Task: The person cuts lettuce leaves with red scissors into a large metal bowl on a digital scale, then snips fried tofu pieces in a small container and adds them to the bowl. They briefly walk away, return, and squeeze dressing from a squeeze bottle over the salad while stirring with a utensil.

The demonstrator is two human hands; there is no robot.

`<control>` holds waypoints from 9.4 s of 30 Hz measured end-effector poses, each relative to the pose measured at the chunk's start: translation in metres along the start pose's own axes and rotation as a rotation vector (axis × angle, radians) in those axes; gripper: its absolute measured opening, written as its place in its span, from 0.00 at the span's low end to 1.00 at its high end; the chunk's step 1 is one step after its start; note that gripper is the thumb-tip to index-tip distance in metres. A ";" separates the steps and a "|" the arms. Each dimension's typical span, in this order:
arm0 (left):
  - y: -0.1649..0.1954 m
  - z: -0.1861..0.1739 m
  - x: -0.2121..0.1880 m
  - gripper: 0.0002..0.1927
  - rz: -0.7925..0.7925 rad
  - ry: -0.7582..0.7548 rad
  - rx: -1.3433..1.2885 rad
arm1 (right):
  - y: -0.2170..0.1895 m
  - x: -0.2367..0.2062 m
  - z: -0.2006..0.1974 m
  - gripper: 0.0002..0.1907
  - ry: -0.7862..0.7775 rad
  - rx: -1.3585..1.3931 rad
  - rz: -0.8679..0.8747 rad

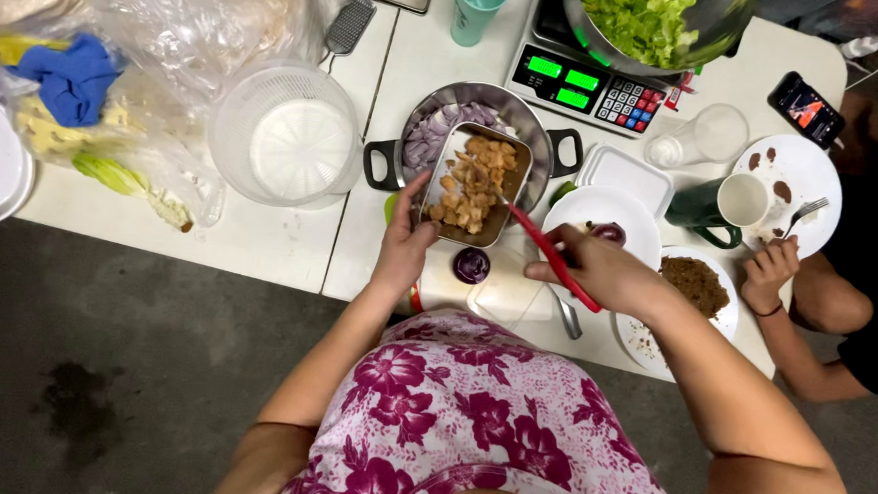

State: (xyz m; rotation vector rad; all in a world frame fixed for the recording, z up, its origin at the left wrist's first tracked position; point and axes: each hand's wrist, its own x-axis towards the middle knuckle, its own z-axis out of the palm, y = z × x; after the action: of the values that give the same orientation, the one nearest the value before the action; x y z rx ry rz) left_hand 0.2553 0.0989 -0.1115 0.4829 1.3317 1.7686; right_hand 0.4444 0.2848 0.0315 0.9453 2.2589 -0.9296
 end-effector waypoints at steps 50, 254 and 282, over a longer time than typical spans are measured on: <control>-0.051 0.027 0.005 0.39 0.096 0.048 -0.323 | 0.006 0.060 0.082 0.35 -0.461 1.546 -0.153; 0.095 0.205 0.475 0.22 0.270 0.142 0.808 | 0.177 0.132 -0.277 0.44 0.774 -0.129 -0.052; 0.080 0.206 0.448 0.24 0.568 -0.034 1.199 | 0.146 0.195 -0.276 0.27 0.691 -0.002 -0.128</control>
State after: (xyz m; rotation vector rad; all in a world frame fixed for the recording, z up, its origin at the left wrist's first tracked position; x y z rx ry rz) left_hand 0.1194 0.5751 -0.0446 1.6442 2.3011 1.1261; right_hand 0.3805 0.6467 0.0182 1.2784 2.9154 -0.7167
